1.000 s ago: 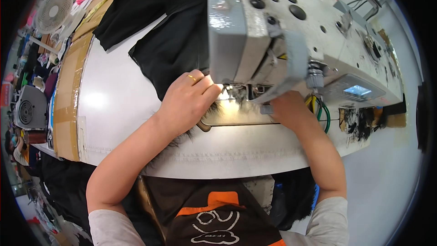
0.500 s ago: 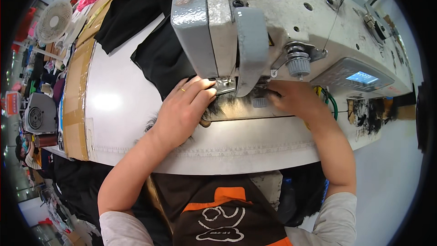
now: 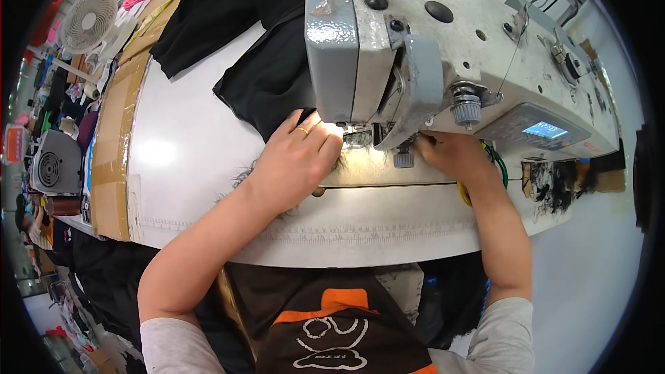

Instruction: Sewing a fur trim onto the edge of a black garment using an industrial sewing machine.

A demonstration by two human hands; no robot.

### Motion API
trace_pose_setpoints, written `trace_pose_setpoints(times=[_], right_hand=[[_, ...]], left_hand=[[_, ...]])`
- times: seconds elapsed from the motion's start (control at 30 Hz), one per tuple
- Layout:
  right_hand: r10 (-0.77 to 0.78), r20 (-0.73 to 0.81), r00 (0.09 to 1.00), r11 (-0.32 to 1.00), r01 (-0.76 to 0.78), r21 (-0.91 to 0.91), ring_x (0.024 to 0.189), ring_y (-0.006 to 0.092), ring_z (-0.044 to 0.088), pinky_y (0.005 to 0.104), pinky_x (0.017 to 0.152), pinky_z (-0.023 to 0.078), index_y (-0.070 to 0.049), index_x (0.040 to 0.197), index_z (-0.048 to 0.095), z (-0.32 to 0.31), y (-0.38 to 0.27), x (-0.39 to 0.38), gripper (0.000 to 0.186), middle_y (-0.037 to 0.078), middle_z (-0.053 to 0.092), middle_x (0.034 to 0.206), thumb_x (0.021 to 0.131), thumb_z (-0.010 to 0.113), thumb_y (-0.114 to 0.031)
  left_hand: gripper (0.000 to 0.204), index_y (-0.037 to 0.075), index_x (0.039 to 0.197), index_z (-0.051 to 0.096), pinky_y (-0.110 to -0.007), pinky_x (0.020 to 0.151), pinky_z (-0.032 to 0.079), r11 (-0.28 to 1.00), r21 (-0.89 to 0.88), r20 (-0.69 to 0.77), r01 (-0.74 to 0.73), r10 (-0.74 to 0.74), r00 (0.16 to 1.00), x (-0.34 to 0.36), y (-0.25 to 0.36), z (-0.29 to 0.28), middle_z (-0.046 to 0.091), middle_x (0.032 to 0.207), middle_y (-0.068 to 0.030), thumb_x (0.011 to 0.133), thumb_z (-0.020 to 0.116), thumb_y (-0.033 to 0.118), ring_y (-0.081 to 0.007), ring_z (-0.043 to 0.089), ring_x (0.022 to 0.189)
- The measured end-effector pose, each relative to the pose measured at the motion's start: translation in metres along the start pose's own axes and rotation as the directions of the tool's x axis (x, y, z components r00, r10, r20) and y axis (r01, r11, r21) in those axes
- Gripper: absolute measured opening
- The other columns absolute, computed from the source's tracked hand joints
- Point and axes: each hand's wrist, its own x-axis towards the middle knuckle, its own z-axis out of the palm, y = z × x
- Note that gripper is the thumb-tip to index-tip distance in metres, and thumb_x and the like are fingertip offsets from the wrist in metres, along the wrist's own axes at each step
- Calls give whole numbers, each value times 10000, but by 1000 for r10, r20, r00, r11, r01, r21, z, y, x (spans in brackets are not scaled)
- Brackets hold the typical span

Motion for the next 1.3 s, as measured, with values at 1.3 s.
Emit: trace_pose_setpoints(times=[1.3], right_hand=[[305,258,917,938,-242,-247,1094,343,671,414,939,532,-84,1157,695,-17,-5,18,370,149,734,1137,858,649,-298]], left_hand=[[109,72,971,661,-501,979,516,998,-56,30,36,-35,999,17,-19,3,701,991,-125,886,645,139,-313,666,1138]])
